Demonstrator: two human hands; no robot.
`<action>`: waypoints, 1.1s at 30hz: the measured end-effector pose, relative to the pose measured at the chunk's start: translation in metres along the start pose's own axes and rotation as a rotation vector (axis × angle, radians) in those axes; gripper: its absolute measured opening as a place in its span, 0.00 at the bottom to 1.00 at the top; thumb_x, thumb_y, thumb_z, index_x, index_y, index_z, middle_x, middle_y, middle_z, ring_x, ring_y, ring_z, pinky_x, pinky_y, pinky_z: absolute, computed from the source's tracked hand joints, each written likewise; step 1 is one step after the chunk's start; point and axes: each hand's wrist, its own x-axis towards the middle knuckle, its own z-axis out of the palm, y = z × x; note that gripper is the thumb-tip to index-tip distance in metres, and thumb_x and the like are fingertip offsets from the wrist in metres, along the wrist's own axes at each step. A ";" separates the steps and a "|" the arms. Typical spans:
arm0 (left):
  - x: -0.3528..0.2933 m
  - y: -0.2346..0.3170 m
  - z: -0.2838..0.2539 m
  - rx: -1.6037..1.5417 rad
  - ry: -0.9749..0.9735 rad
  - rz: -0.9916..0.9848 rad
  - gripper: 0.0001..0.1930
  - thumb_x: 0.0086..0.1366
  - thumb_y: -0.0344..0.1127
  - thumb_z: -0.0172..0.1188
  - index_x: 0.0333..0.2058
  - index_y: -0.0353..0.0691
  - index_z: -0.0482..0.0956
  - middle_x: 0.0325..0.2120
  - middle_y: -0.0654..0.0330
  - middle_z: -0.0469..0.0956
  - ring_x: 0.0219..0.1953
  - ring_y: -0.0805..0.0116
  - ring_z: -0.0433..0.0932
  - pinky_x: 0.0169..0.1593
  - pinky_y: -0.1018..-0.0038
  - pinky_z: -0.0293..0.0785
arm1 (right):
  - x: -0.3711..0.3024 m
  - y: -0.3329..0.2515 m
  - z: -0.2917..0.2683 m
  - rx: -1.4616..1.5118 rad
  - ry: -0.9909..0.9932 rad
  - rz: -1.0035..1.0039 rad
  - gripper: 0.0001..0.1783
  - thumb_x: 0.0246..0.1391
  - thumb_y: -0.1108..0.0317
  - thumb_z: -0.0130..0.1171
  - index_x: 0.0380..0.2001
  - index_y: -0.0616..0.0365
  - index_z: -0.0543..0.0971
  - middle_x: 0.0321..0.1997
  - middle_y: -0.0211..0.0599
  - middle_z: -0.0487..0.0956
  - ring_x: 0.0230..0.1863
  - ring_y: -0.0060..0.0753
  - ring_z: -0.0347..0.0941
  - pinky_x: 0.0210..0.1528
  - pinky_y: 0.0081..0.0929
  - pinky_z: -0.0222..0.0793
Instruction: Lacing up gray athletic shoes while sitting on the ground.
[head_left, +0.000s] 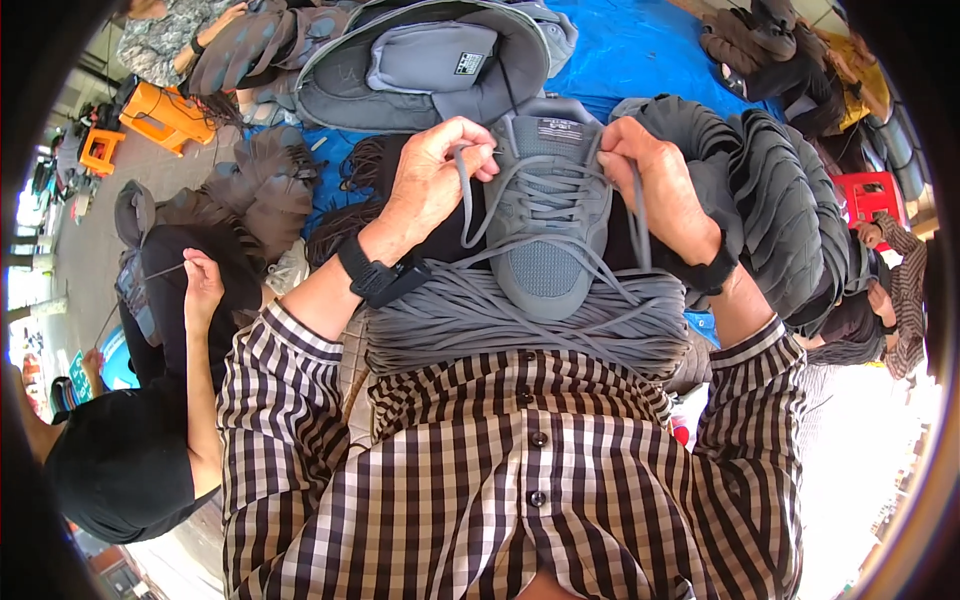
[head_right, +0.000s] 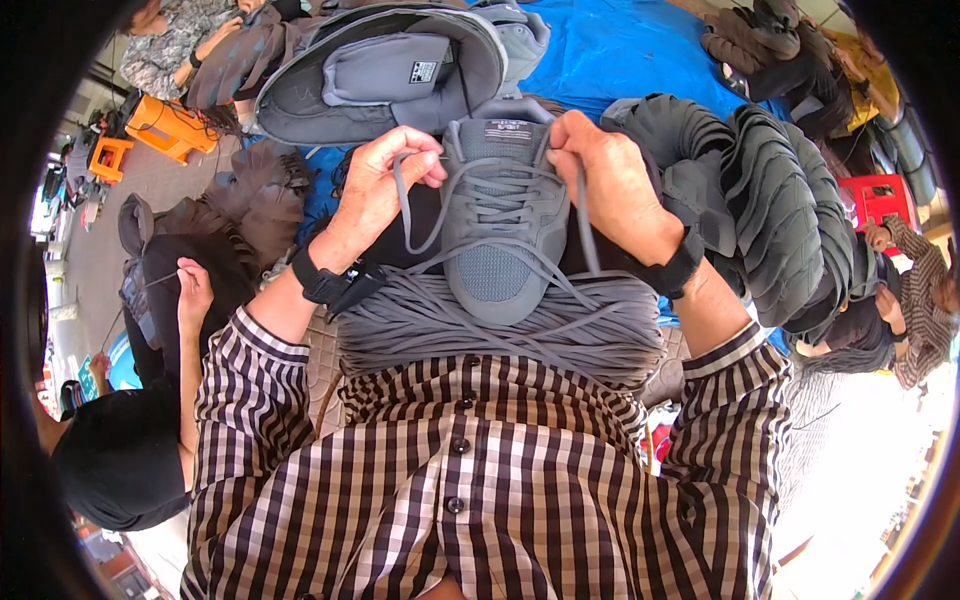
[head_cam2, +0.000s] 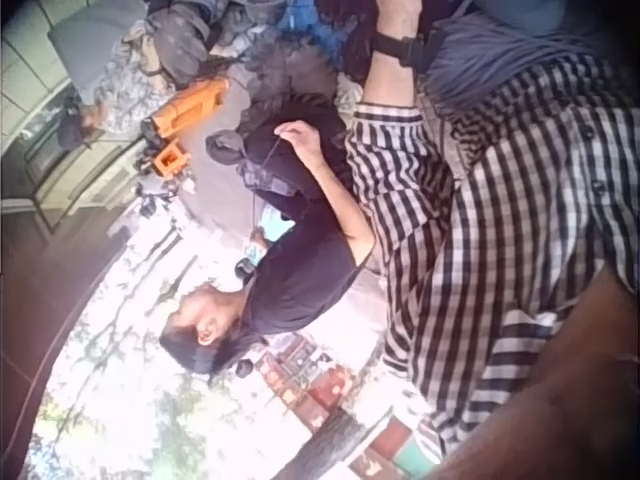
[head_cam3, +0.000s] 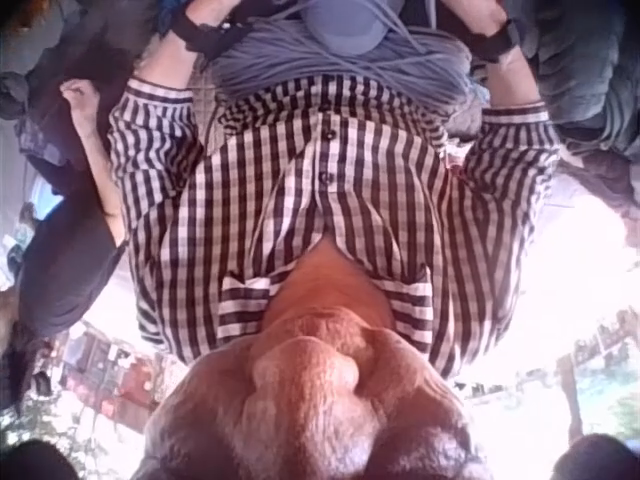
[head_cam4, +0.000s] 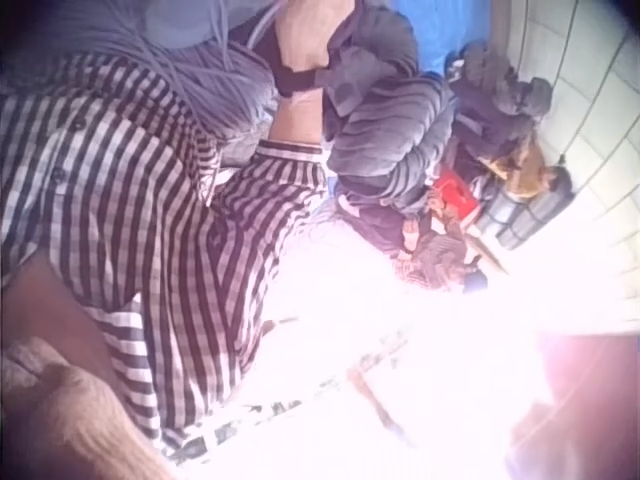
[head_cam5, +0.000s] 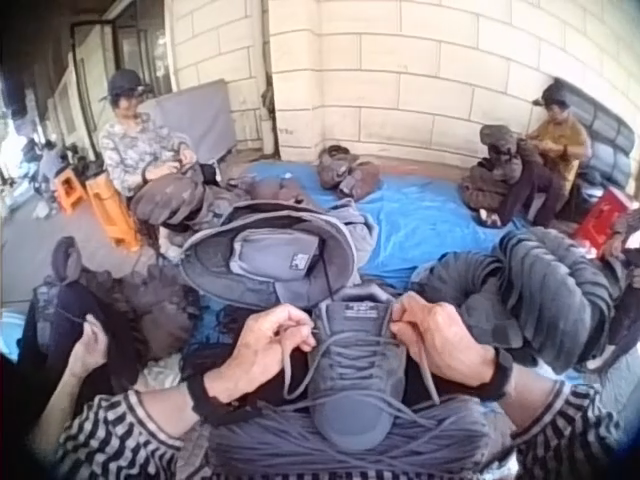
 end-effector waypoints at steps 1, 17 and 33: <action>0.000 -0.001 0.000 -0.016 -0.015 0.013 0.03 0.63 0.26 0.57 0.35 0.33 0.76 0.24 0.60 0.78 0.28 0.75 0.77 0.34 0.79 0.75 | 0.002 -0.001 -0.002 0.067 -0.029 0.054 0.08 0.50 0.78 0.57 0.31 0.61 0.69 0.18 0.45 0.72 0.22 0.49 0.71 0.25 0.35 0.65; -0.002 0.011 0.009 0.632 0.016 0.275 0.05 0.63 0.26 0.56 0.38 0.38 0.72 0.21 0.60 0.77 0.23 0.73 0.76 0.31 0.77 0.73 | -0.001 -0.001 -0.006 0.099 -0.095 0.068 0.09 0.50 0.80 0.55 0.34 0.61 0.67 0.18 0.43 0.72 0.22 0.48 0.72 0.27 0.33 0.67; 0.027 0.041 -0.019 0.882 -0.429 0.393 0.12 0.59 0.26 0.57 0.43 0.41 0.72 0.22 0.54 0.74 0.25 0.53 0.75 0.31 0.65 0.70 | -0.001 0.004 -0.031 -0.124 -0.274 -0.038 0.15 0.51 0.75 0.58 0.42 0.60 0.68 0.25 0.43 0.75 0.26 0.45 0.75 0.30 0.33 0.70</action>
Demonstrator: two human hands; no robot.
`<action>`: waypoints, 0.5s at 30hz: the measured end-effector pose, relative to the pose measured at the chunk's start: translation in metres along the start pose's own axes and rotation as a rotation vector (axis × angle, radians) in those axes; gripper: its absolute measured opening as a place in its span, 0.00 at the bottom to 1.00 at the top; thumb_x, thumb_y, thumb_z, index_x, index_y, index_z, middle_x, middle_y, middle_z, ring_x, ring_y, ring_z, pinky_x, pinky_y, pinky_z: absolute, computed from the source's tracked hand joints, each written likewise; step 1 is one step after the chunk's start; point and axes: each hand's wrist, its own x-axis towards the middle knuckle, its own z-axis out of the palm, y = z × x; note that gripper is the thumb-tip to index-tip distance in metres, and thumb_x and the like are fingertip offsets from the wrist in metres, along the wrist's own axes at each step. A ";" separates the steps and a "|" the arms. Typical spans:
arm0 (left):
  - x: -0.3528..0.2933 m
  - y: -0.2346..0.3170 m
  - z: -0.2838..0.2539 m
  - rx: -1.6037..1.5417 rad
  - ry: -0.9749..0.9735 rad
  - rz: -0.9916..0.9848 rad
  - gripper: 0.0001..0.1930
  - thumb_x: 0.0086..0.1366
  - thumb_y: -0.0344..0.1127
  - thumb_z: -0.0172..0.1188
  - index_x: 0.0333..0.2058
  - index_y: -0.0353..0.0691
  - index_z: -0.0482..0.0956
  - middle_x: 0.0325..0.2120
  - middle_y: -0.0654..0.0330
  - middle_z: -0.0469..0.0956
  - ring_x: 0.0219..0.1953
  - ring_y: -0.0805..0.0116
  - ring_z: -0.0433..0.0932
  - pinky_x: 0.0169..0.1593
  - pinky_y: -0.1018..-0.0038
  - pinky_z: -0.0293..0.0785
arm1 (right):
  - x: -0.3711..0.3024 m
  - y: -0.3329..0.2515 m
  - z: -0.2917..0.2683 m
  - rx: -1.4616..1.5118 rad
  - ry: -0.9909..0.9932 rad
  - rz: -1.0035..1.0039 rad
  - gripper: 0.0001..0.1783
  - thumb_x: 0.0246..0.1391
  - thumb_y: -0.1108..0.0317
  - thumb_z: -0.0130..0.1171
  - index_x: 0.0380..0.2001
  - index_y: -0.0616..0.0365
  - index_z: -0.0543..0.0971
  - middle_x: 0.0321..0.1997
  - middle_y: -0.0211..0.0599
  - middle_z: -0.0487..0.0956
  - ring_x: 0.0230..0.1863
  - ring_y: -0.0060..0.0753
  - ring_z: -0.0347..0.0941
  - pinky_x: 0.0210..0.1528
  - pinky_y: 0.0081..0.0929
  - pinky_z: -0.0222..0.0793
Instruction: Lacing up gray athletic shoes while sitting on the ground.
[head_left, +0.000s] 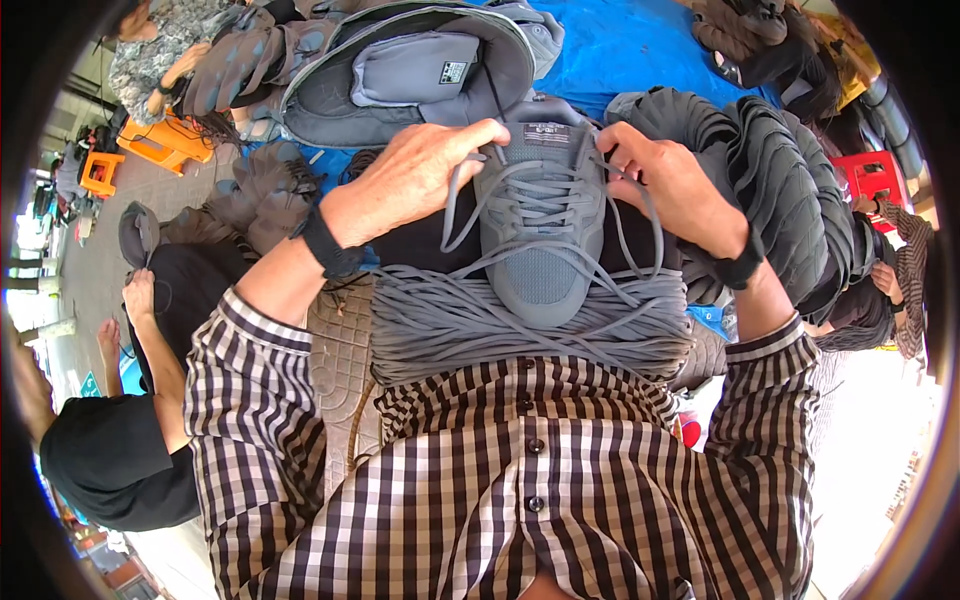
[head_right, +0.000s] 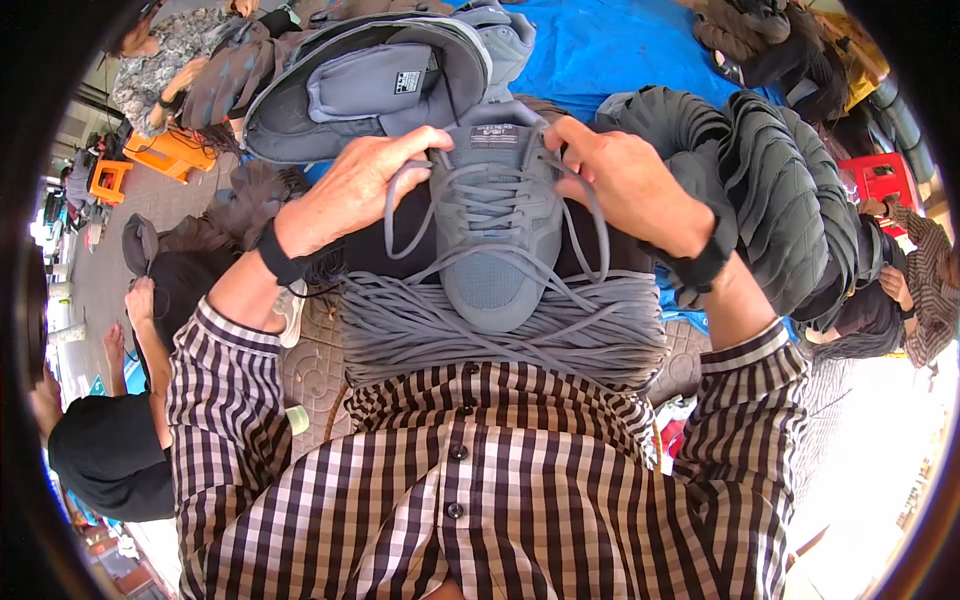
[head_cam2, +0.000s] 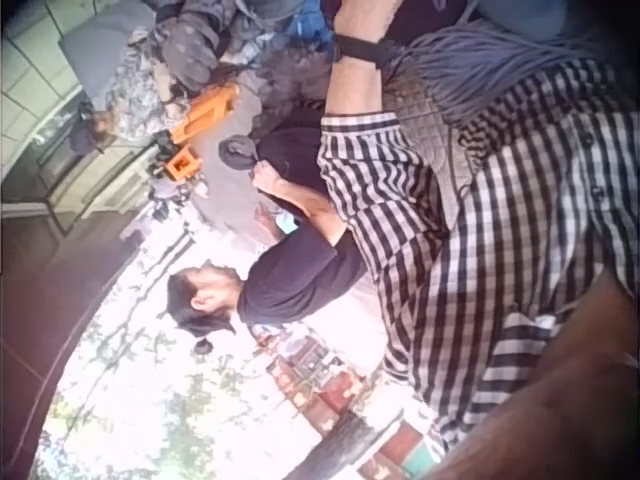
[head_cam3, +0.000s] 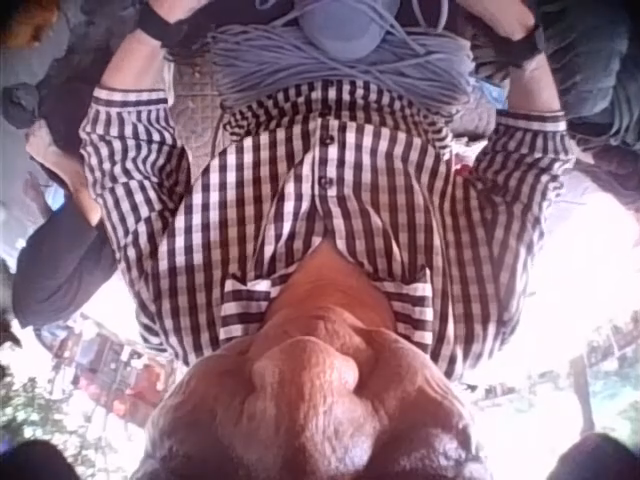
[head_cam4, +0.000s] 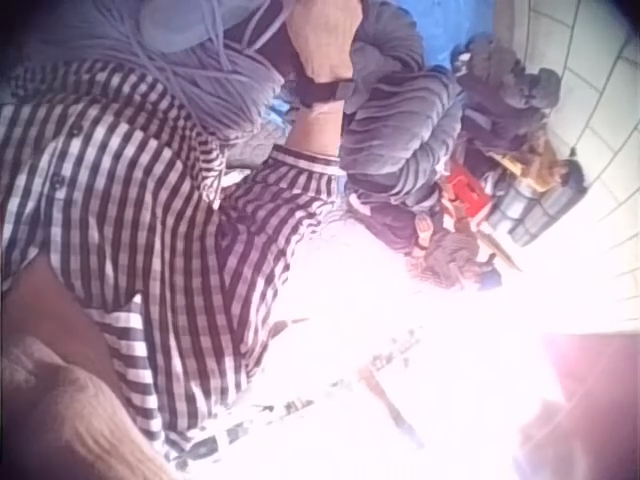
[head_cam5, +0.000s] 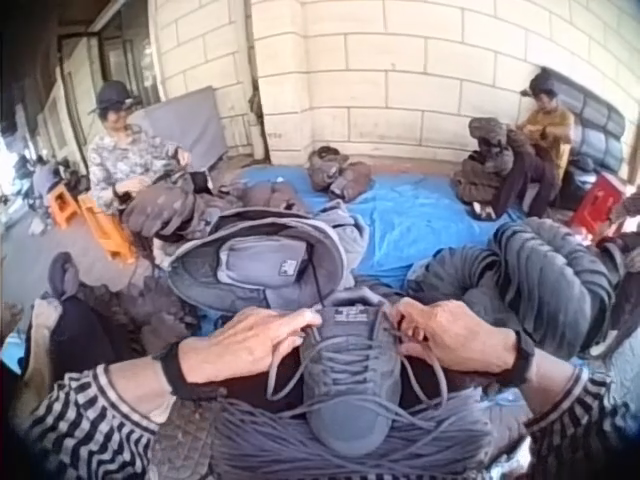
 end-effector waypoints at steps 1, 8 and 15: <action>-0.004 -0.004 -0.001 0.080 0.047 0.077 0.14 0.58 0.25 0.58 0.43 0.41 0.72 0.24 0.54 0.75 0.27 0.53 0.75 0.33 0.65 0.71 | -0.003 0.003 -0.003 0.050 -0.022 0.064 0.16 0.51 0.75 0.59 0.44 0.60 0.70 0.26 0.41 0.76 0.28 0.37 0.75 0.32 0.29 0.71; 0.023 0.005 -0.027 0.436 -0.080 0.343 0.12 0.55 0.22 0.58 0.39 0.38 0.75 0.41 0.57 0.75 0.42 0.57 0.74 0.41 0.66 0.73 | 0.010 0.010 -0.027 0.013 0.305 -0.034 0.09 0.54 0.72 0.55 0.39 0.60 0.74 0.31 0.43 0.79 0.32 0.49 0.76 0.35 0.34 0.73; 0.039 0.001 -0.039 0.197 -0.389 0.255 0.12 0.51 0.29 0.64 0.35 0.36 0.75 0.39 0.56 0.73 0.44 0.56 0.72 0.45 0.64 0.71 | 0.035 0.002 -0.014 -0.239 -0.045 -0.311 0.17 0.42 0.74 0.64 0.39 0.59 0.76 0.43 0.38 0.75 0.50 0.44 0.70 0.51 0.37 0.67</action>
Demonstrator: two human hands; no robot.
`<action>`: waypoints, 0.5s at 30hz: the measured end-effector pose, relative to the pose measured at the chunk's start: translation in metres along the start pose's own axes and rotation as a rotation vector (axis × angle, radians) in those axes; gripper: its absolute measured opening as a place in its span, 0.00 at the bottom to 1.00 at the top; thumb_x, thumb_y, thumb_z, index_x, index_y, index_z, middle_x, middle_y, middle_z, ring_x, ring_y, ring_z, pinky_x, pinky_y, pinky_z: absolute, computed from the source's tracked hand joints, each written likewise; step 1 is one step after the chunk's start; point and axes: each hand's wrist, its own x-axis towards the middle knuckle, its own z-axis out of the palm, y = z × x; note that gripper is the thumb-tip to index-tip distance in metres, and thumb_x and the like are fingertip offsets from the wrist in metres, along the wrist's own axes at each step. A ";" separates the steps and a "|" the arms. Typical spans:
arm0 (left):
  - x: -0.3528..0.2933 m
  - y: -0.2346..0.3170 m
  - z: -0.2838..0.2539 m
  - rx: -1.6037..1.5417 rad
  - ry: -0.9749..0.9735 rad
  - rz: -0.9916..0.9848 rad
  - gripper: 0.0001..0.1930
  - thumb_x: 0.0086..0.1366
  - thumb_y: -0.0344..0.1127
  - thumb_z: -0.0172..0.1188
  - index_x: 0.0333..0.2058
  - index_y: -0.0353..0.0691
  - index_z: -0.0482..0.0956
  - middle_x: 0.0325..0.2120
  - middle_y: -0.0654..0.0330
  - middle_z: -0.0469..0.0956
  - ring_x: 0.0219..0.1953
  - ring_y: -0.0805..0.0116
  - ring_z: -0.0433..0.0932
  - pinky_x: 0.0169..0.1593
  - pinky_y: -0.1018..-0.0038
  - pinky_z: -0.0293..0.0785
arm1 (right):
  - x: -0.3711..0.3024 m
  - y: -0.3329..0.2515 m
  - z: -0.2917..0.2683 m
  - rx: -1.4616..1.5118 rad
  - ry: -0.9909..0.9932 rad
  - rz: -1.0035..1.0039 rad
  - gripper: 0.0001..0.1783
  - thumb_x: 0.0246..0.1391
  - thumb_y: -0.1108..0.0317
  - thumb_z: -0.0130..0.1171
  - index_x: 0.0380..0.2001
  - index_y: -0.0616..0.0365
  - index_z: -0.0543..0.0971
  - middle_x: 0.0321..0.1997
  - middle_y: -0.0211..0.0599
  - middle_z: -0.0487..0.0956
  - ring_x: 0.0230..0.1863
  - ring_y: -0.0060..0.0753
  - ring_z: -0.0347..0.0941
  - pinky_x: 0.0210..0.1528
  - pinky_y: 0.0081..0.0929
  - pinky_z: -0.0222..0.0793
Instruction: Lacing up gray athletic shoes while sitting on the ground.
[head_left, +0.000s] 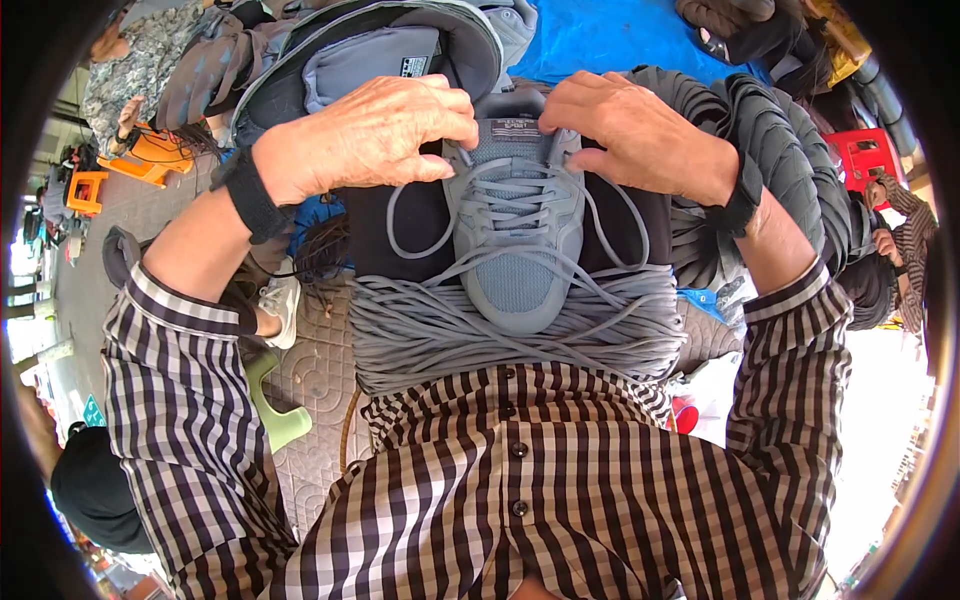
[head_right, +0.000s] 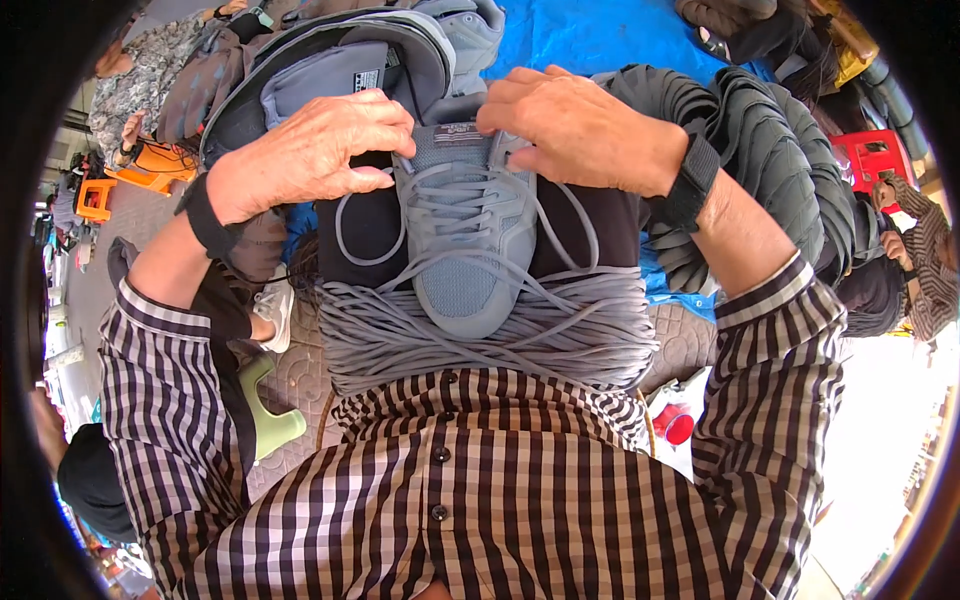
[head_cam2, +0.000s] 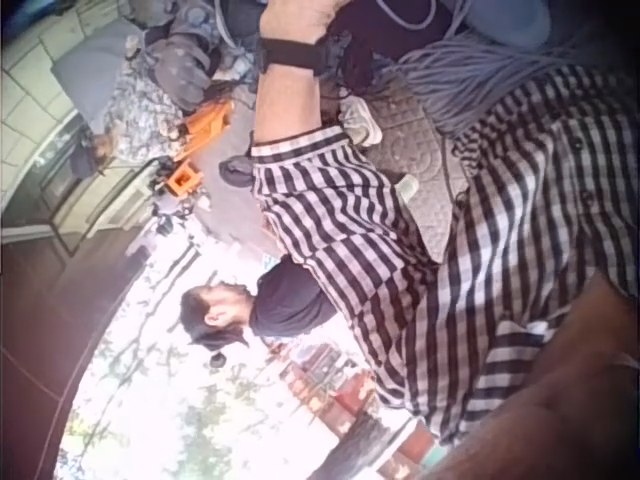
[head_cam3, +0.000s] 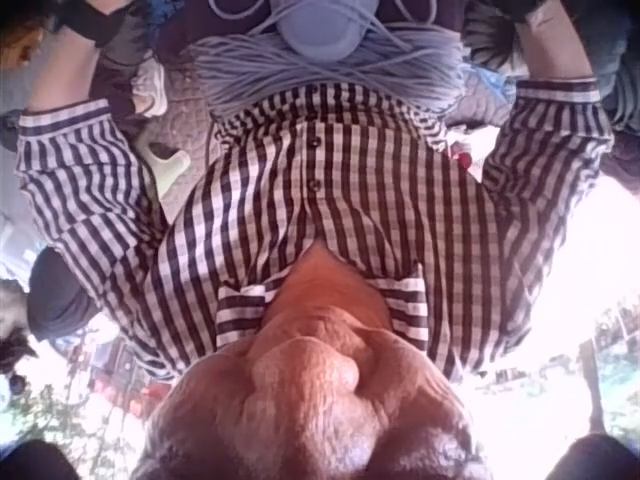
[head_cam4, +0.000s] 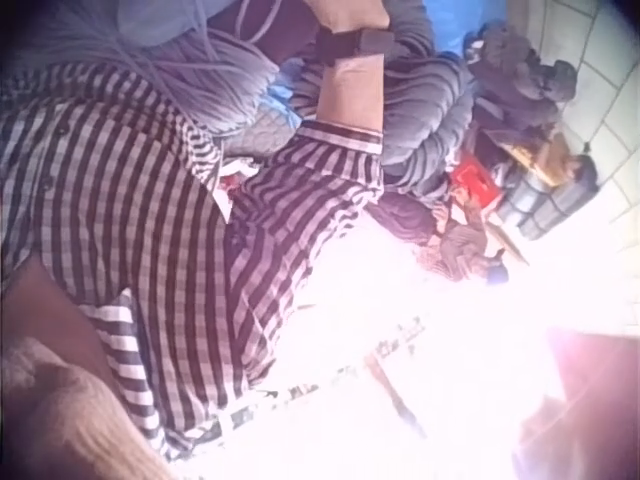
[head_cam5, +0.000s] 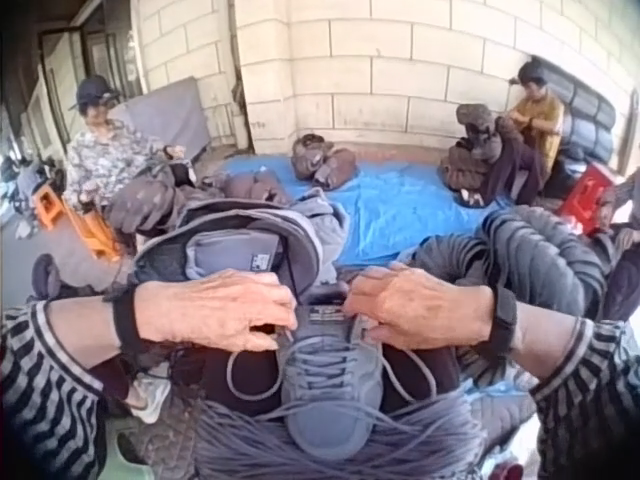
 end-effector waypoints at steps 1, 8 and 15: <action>0.002 -0.001 -0.001 -0.007 -0.003 0.000 0.12 0.51 0.29 0.64 0.35 0.36 0.75 0.39 0.56 0.73 0.44 0.56 0.72 0.45 0.64 0.71 | 0.000 0.003 0.001 -0.052 -0.074 -0.023 0.18 0.40 0.74 0.66 0.39 0.60 0.75 0.41 0.39 0.75 0.49 0.45 0.69 0.51 0.36 0.66; 0.019 -0.002 0.005 0.194 -0.047 0.261 0.09 0.45 0.28 0.64 0.25 0.38 0.72 0.31 0.59 0.68 0.39 0.61 0.70 0.41 0.69 0.70 | 0.011 0.009 -0.006 -0.004 -0.247 -0.119 0.17 0.38 0.67 0.66 0.32 0.63 0.75 0.38 0.38 0.74 0.45 0.47 0.69 0.47 0.42 0.66; 0.024 -0.004 0.011 0.132 -0.101 0.222 0.06 0.54 0.32 0.56 0.24 0.36 0.71 0.29 0.57 0.68 0.40 0.60 0.68 0.43 0.66 0.68 | 0.017 0.013 -0.009 0.216 -0.352 0.030 0.10 0.46 0.69 0.63 0.31 0.62 0.76 0.33 0.39 0.73 0.41 0.47 0.70 0.46 0.37 0.66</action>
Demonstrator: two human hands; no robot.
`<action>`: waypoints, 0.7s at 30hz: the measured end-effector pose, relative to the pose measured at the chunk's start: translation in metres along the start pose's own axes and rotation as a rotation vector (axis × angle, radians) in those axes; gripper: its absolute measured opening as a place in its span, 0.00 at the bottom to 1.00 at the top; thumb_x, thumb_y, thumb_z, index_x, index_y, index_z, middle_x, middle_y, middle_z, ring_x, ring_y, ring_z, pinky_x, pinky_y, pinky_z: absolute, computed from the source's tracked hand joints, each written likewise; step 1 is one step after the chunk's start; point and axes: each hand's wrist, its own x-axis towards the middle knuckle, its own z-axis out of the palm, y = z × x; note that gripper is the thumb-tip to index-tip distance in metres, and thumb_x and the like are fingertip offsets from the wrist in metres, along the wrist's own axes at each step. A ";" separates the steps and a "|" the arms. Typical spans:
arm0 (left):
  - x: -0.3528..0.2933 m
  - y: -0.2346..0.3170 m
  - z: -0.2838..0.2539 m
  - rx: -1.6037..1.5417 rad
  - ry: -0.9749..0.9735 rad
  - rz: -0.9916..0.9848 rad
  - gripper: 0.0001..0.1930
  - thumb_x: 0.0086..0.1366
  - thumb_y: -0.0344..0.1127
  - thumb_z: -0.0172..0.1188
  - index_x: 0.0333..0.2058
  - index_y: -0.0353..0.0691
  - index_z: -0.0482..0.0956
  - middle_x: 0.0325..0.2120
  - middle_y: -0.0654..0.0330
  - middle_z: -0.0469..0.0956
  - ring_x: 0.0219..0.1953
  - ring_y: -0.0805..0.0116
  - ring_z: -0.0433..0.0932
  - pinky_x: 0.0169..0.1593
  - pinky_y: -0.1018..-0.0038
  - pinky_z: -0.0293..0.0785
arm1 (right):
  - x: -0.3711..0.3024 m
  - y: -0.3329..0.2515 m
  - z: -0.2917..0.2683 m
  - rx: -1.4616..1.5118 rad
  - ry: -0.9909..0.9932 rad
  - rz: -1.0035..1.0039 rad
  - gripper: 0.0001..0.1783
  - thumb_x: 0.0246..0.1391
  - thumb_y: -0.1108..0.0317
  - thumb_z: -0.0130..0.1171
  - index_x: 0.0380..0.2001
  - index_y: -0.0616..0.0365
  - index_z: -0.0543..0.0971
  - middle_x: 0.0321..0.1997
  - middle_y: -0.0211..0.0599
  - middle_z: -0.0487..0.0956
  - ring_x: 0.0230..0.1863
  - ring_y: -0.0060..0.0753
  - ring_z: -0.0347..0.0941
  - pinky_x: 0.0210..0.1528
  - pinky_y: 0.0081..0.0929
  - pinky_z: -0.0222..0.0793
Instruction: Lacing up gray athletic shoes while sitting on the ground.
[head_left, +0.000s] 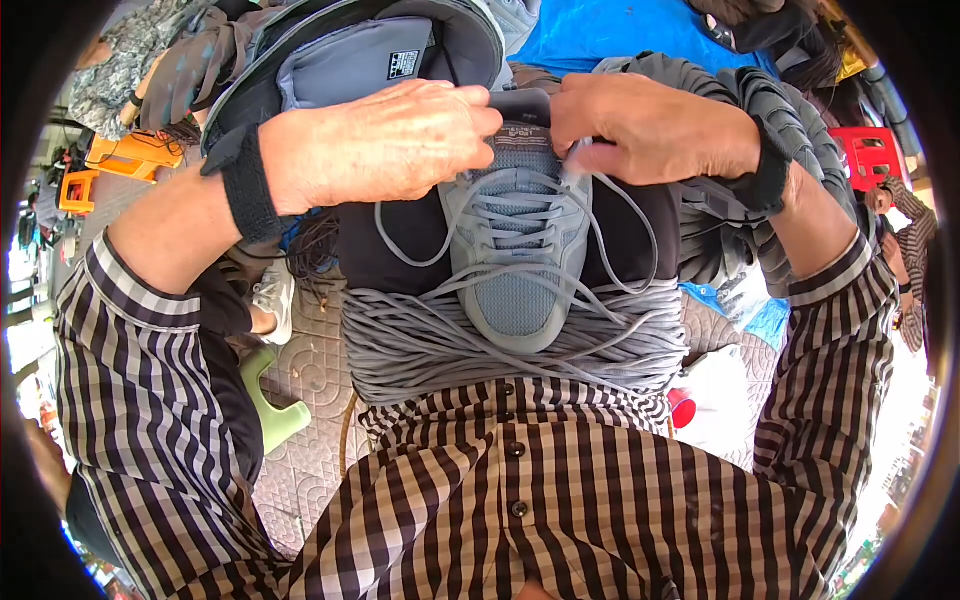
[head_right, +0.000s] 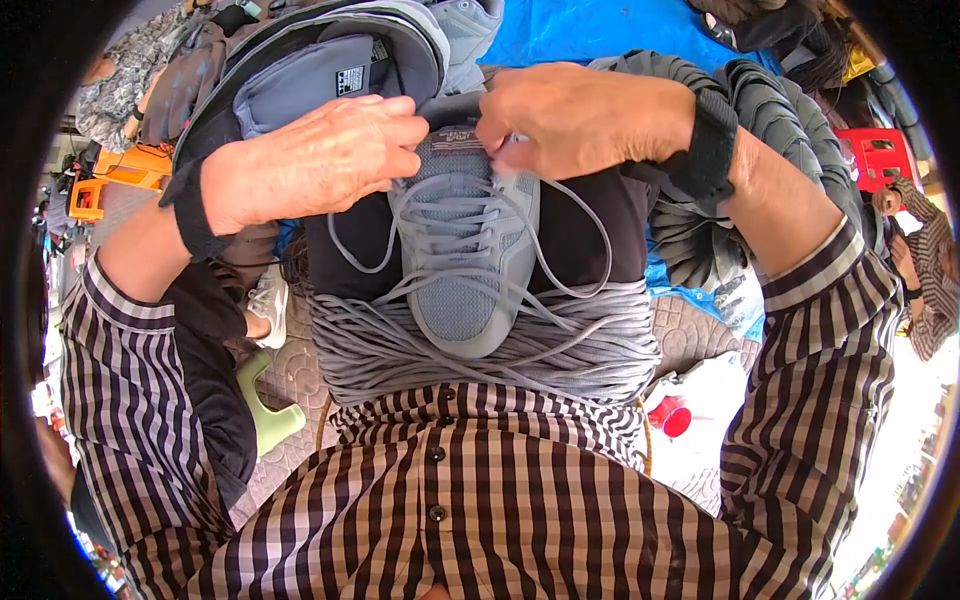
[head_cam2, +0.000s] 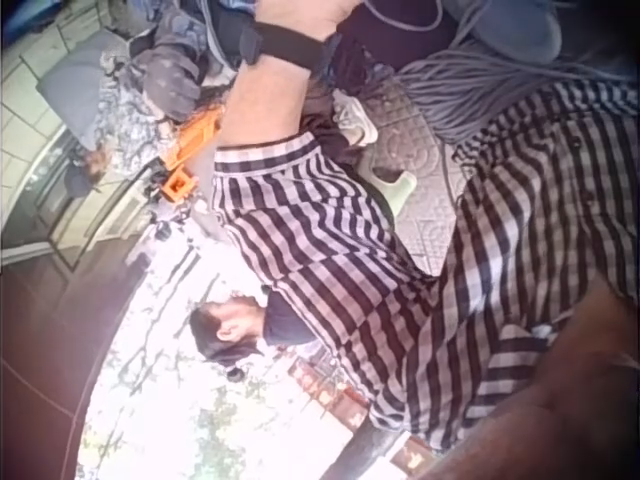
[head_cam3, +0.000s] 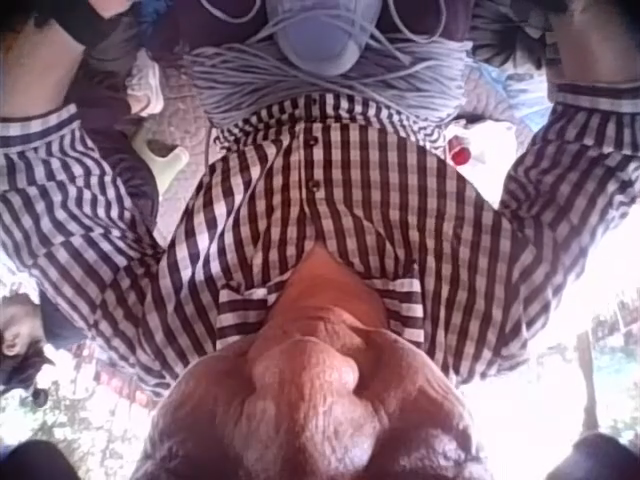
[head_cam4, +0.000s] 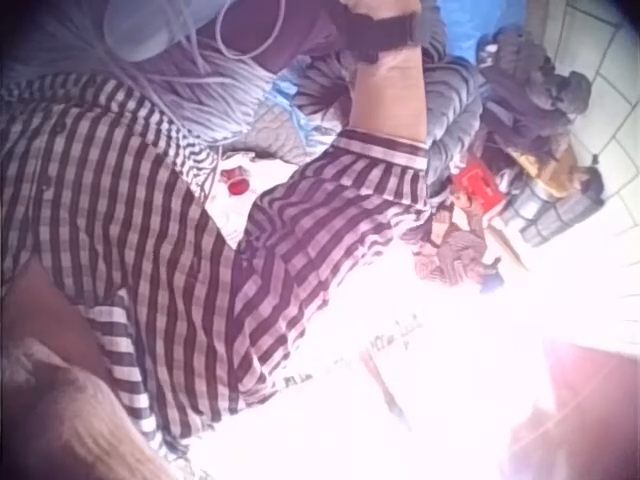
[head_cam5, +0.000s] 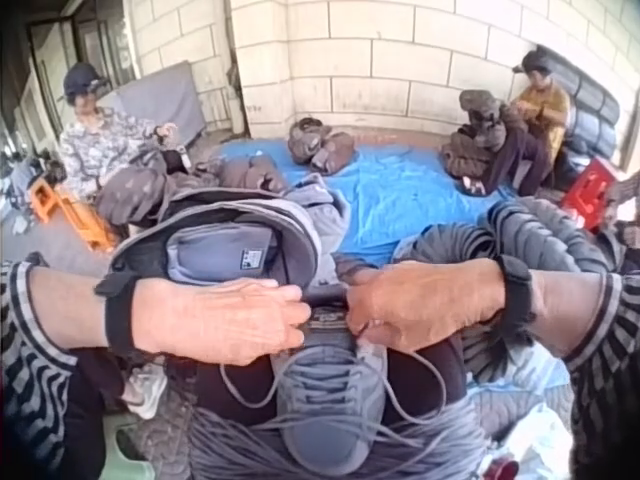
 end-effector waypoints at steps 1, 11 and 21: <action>0.000 -0.001 -0.003 -0.007 -0.004 0.001 0.06 0.54 0.32 0.56 0.24 0.36 0.71 0.29 0.57 0.68 0.40 0.60 0.68 0.43 0.66 0.68 | 0.002 0.000 -0.003 0.008 -0.001 0.000 0.10 0.46 0.69 0.63 0.31 0.62 0.76 0.33 0.39 0.73 0.41 0.47 0.70 0.46 0.37 0.66; 0.037 0.011 -0.029 -0.138 -0.449 -0.459 0.10 0.56 0.35 0.55 0.24 0.33 0.76 0.32 0.51 0.75 0.46 0.53 0.71 0.48 0.59 0.67 | 0.036 -0.018 -0.006 -0.127 -0.317 0.275 0.08 0.42 0.68 0.54 0.23 0.59 0.79 0.29 0.44 0.78 0.39 0.48 0.73 0.45 0.44 0.64; 0.046 0.003 -0.023 -0.292 -0.634 -0.652 0.06 0.54 0.32 0.58 0.29 0.37 0.74 0.33 0.53 0.73 0.45 0.54 0.69 0.50 0.61 0.63 | 0.027 -0.001 0.034 -0.059 -0.003 0.338 0.09 0.52 0.68 0.52 0.26 0.63 0.76 0.24 0.45 0.77 0.30 0.45 0.76 0.34 0.38 0.69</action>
